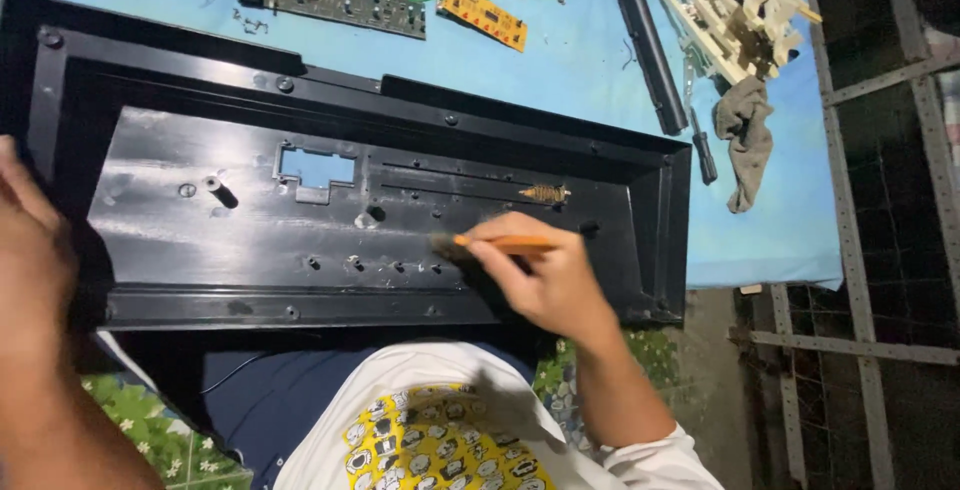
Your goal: The person cleans the inside of a black electronic device casing using a small brush and a cloth. They first brush away dust and debris from the interior surface and then wipe it down with a cloth.
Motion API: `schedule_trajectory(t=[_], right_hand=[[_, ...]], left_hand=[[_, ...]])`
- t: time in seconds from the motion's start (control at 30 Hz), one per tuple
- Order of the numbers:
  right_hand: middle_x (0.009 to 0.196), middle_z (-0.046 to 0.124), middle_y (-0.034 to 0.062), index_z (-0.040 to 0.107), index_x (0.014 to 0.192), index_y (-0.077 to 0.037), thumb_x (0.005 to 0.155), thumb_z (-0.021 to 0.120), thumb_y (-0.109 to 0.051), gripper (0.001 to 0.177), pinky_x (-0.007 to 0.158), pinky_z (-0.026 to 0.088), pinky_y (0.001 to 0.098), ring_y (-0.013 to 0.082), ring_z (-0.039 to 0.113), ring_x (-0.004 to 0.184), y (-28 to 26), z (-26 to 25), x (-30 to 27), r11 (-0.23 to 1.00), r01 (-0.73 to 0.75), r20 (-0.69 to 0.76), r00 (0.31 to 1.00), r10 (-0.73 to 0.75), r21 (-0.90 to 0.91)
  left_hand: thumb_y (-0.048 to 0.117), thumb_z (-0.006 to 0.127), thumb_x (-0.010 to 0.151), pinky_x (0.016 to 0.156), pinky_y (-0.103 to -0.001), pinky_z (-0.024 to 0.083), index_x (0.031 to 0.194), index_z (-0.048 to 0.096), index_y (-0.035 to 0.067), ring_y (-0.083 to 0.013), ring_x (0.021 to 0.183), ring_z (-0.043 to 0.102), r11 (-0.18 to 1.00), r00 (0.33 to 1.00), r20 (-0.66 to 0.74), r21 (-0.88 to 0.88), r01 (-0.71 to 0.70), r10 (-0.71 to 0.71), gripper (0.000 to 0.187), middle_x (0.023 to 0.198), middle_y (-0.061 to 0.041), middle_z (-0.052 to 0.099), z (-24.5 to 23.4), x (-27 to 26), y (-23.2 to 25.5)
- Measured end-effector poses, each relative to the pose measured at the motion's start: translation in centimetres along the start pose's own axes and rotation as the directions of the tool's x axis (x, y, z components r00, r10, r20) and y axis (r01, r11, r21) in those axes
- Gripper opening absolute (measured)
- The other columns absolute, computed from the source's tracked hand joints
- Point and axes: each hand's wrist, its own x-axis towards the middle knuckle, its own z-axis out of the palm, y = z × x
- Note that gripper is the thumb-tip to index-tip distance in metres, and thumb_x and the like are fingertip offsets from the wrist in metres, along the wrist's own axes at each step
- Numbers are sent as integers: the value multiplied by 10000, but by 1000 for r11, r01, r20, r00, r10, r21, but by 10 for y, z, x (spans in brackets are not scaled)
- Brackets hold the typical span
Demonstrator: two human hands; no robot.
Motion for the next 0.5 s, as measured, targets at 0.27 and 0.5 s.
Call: schedule_trajectory(t=[0.27, 0.5], right_hand=[[966, 740, 83, 720, 968, 33, 905, 671, 30, 80, 629, 495, 246, 151, 617, 706, -4, -18, 19, 991, 71, 350, 931, -108, 115], [904, 716, 50, 725, 993, -36, 901, 720, -36, 92, 561, 462, 252, 132, 551, 611, -20, -9, 40, 973, 213, 497, 837, -229, 88]], left_hand=[[-10, 479, 1366, 739, -474, 530, 1451, 608, -153, -427, 790, 649, 958, 995, 96, -280, 65, -39, 211, 1105, -302, 683, -99, 49, 67], [229, 559, 1333, 495, -452, 555, 1407, 699, 111, -368, 628, 722, 973, 973, 156, 180, 142, -171, 197, 868, -143, 765, -132, 59, 88]])
